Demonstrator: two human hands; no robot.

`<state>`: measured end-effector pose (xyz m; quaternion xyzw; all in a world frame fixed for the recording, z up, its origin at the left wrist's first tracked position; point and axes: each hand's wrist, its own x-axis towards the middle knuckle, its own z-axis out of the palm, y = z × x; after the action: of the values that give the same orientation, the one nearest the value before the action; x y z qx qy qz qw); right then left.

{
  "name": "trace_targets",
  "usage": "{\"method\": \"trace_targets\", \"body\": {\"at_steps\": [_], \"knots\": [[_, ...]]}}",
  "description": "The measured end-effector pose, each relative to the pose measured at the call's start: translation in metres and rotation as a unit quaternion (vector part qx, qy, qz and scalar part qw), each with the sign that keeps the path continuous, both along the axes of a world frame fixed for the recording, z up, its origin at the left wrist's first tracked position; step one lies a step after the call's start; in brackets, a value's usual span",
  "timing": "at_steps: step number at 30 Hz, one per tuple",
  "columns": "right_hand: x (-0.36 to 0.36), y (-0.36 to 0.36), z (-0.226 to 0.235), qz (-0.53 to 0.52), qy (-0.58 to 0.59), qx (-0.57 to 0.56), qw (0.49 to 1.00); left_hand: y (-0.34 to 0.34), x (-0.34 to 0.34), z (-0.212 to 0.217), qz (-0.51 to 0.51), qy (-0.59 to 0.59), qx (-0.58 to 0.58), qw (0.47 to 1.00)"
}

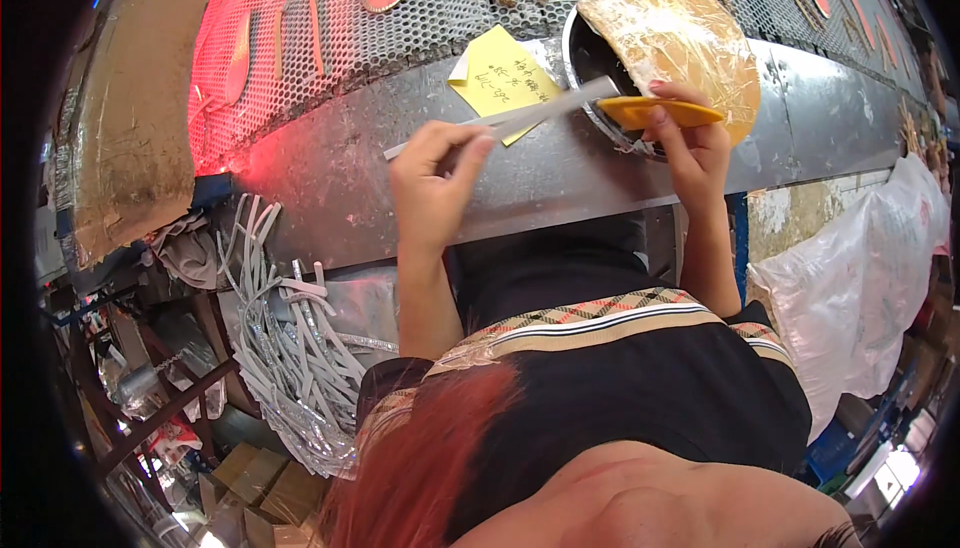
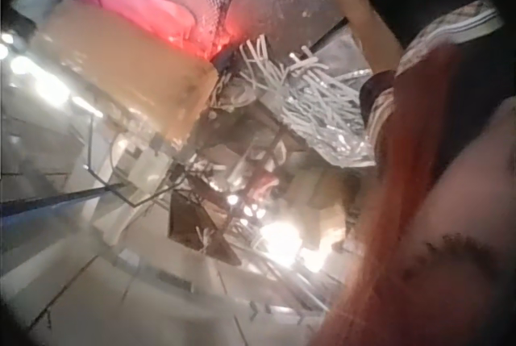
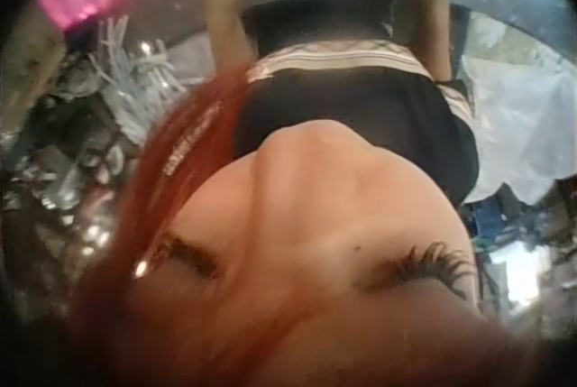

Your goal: Applying glue to thin material strips used for shoe manufacturing.

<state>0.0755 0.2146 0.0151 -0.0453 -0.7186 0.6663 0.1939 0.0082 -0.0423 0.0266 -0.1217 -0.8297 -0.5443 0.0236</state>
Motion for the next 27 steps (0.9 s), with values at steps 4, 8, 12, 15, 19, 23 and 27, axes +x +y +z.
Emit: {"method": "trace_targets", "body": {"at_steps": [4,8,12,15,19,23,27], "knots": [[-0.004,-0.003,0.0,-0.049,0.047,0.005,0.998,0.008,0.005,-0.007,-0.025,-0.003,-0.064,0.998],[-0.01,-0.009,-0.002,-0.037,0.086,0.103,0.99,0.009,0.006,-0.01,-0.009,-0.016,-0.086,0.996],[-0.013,-0.013,-0.004,-0.002,0.075,0.201,0.977,0.007,0.005,-0.009,-0.01,-0.009,-0.091,0.996],[-0.017,-0.008,0.002,-0.04,0.087,0.289,0.953,0.003,0.005,-0.008,-0.039,-0.067,-0.077,0.994],[-0.019,-0.005,0.003,0.016,0.079,0.301,0.95,-0.007,-0.002,-0.017,-0.007,-0.123,0.068,0.99],[-0.013,-0.005,0.009,0.091,0.101,0.301,0.944,0.016,-0.006,-0.02,-0.004,-0.15,0.481,0.864],[-0.016,-0.004,0.001,0.056,0.162,0.211,0.962,0.049,-0.005,-0.022,0.005,-0.247,0.543,0.803]]}}
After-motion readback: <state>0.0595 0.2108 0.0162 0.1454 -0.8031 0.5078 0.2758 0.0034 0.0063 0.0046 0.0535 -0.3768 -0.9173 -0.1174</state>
